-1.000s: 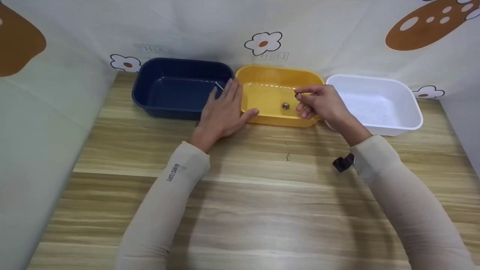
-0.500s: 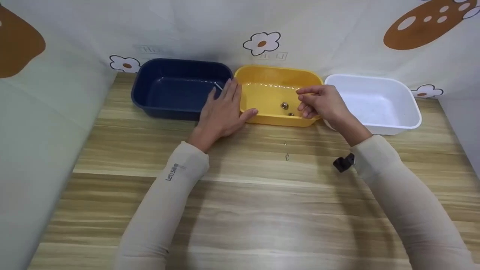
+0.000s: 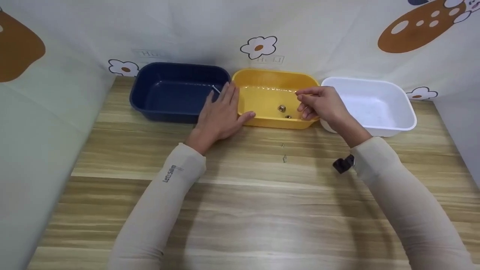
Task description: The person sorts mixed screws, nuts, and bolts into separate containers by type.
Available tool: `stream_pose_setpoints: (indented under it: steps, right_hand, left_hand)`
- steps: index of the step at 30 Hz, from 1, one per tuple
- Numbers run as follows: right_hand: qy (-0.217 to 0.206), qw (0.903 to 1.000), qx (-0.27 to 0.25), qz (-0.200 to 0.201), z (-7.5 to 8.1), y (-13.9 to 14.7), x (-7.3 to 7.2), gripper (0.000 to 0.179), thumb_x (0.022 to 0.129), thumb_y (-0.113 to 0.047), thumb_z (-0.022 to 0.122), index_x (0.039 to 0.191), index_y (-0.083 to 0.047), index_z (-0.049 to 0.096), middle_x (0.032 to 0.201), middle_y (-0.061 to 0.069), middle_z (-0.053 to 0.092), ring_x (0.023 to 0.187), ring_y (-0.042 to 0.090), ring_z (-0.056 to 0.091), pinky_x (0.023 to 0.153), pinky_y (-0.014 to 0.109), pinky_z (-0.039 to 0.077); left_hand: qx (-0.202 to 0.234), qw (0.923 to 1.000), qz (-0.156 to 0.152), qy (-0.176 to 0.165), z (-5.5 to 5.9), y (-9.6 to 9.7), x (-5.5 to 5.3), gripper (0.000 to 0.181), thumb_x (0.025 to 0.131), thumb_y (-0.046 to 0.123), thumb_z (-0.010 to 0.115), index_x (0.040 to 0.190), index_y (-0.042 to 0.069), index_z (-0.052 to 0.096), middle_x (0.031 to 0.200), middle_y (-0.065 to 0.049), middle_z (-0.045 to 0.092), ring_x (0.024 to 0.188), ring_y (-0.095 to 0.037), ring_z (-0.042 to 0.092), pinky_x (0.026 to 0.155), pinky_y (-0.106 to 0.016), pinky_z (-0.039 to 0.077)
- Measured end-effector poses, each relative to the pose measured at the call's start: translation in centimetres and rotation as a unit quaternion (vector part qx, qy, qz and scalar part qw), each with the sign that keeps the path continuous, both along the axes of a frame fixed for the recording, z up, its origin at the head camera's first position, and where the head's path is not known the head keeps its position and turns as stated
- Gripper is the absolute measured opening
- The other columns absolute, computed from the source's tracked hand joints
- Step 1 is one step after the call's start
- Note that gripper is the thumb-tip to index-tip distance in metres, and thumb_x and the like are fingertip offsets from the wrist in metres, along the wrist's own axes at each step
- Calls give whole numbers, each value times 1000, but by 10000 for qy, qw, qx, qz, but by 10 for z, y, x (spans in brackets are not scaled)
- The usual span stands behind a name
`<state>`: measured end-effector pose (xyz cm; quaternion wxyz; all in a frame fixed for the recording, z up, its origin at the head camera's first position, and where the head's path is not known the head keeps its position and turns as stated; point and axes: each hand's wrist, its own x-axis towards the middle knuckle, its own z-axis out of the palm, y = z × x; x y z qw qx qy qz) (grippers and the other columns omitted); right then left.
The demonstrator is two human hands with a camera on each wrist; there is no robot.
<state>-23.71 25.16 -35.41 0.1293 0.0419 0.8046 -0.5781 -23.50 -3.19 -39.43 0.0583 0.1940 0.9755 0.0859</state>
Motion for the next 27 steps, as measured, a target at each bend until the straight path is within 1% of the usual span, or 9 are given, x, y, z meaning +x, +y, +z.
stream_pose_setpoints:
  steps: [3,9,13,16,19,22,24,26,27]
  right_hand:
    - [104,9999,10,-9,4,1,0,35,98,-18,59,124,5,61,70,4,68,50,10,60,52,24,56]
    - [445,9989,48,-121,16,5,-1,32,96,-22,62,117,2,65,71,4,68,52,10,61,54,23,56]
    - [729,9969,214,-179,27,11,2,31,95,-28,64,112,-2,67,72,4,67,56,11,63,58,23,56]
    - [954,9942,438,-251,35,20,5,33,94,-31,65,112,-3,67,76,4,67,62,12,66,63,22,57]
    - [1172,9893,785,-366,42,32,7,36,93,-34,65,114,-4,67,80,5,68,70,14,68,69,22,57]
    - [1332,9821,1230,-504,45,49,10,40,94,-38,63,117,-6,67,86,5,70,78,16,69,73,19,56]
    - [1389,9769,1513,-583,45,61,13,42,94,-41,61,120,-8,67,92,4,71,85,16,68,74,16,55]
    - [1507,9684,1882,-645,44,73,15,45,95,-44,58,123,-9,66,99,5,71,91,17,66,76,15,53]
    - [1589,9617,2135,-659,42,79,16,47,95,-46,57,124,-10,66,104,6,71,96,18,65,78,15,52]
  left_hand:
    - [63,10000,2,-55,2,0,0,95,93,73,21,156,5,3,164,-9,-7,151,-22,-7,120,-53,2]
    - [137,9999,-52,17,6,3,-3,97,92,75,22,156,3,7,164,-10,-4,151,-22,-3,120,-53,5]
    - [33,9998,-92,189,9,4,-3,101,90,78,19,156,3,7,164,-10,-3,151,-25,-4,120,-53,5]
    - [9,9992,-116,391,14,6,0,101,90,79,19,156,4,8,164,-12,-2,151,-28,-6,120,-52,4]
    - [-12,9971,-199,738,19,9,7,99,91,77,19,156,4,9,164,-14,-1,150,-32,-6,120,-51,3]
    - [56,9918,-399,1212,21,15,20,95,93,74,21,156,4,12,164,-16,2,150,-35,-5,121,-50,2]
    - [263,9855,-622,1560,21,20,30,90,95,70,28,156,5,15,164,-15,6,150,-35,-3,121,-49,4]
    - [498,9747,-975,1948,21,23,42,84,96,65,35,156,7,20,163,-15,11,150,-34,5,121,-47,10]
    - [638,9686,-1158,2104,22,24,48,81,97,62,39,155,9,22,163,-14,14,150,-33,9,120,-46,15]
